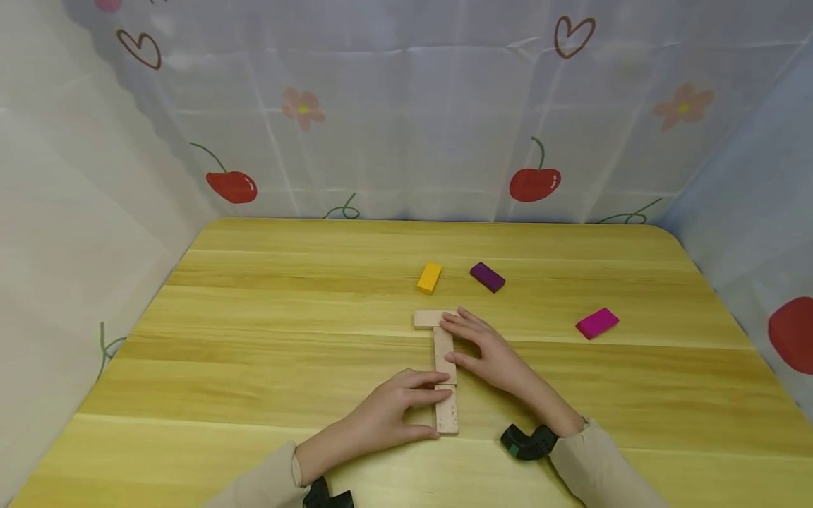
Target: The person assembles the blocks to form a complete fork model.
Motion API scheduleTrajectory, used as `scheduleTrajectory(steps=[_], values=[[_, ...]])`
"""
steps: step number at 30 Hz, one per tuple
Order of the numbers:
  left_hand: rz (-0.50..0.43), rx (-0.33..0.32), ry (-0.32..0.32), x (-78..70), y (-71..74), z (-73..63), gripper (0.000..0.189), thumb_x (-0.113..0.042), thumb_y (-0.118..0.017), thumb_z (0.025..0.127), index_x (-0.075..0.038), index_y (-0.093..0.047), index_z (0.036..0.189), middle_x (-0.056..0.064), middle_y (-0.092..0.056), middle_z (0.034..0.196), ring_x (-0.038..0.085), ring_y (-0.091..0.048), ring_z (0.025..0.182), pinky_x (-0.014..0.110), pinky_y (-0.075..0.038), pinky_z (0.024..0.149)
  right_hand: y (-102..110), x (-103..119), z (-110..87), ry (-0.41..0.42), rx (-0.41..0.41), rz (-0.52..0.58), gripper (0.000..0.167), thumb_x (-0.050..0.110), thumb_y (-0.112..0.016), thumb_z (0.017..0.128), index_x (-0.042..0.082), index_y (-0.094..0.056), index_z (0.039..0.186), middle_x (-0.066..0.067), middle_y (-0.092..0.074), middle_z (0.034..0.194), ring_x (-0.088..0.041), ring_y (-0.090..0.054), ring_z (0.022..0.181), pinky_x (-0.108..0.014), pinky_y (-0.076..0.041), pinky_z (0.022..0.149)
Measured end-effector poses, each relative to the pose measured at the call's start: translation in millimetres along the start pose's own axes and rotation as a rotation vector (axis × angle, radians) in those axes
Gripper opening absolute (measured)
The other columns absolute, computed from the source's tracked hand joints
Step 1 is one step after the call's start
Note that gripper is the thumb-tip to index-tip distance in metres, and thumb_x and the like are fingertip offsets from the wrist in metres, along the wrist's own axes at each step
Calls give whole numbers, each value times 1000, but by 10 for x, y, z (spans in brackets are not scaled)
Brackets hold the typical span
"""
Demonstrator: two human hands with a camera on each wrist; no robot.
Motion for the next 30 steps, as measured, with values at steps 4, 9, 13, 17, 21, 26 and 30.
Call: scheduleTrajectory(steps=[4,9,13,17,21,26,30], values=[[22,0,-6,-11,-15,16,54,-30,-76,79,-11,-60,127,-2,-45,139,11,-44,118,26,-37,97,2,-6,-2,3,-3,-1,52,17,-69,87,4,-52,134,-10,-42,142,-31,-21,136,-53,-20,106],[24,6,0,-23,-18,19,51,-30,-75,80,-13,-61,126,-4,-44,140,10,-44,116,25,-39,95,5,-10,-4,-1,-5,0,53,17,-69,87,3,-51,134,-10,-42,142,-31,-21,136,-54,-20,106],[58,5,2,-30,-10,10,50,-34,-73,81,-14,-62,126,-5,-45,139,8,-45,114,24,-41,93,2,-11,1,-1,-1,-2,52,17,-69,87,4,-51,134,-10,-42,142,-31,-21,136,-54,-20,106],[68,0,-11,-28,-9,4,50,-34,-72,83,-13,-61,127,-5,-45,139,7,-46,114,23,-40,93,-3,-8,5,1,1,-5,52,17,-69,86,4,-52,134,-10,-42,142,-31,-21,137,-53,-20,106],[23,6,-17,-27,-20,7,50,-28,-73,83,-9,-60,127,-3,-45,139,8,-46,116,23,-39,95,-1,-3,4,4,-3,-3,52,16,-69,86,3,-52,134,-10,-42,142,-31,-21,136,-53,-20,106],[3,9,-15,-29,-22,12,51,-27,-74,83,-8,-59,127,-2,-45,139,9,-46,117,24,-38,96,3,4,5,-2,-1,1,52,17,-69,87,4,-52,134,-10,-42,142,-31,-21,136,-53,-20,106],[11,8,-27,-32,-18,22,51,-27,-74,83,-8,-60,127,-1,-45,139,10,-45,118,24,-37,97,4,8,4,-6,2,5,52,17,-69,87,4,-52,134,-10,-41,142,-30,-21,137,-53,-19,106]])
Point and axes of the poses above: each hand's wrist, its own z-axis towards the middle knuckle, its own y-axis out of the back of the hand, x = y × z, the point moved 1 cm from there along z, towards the middle knuckle
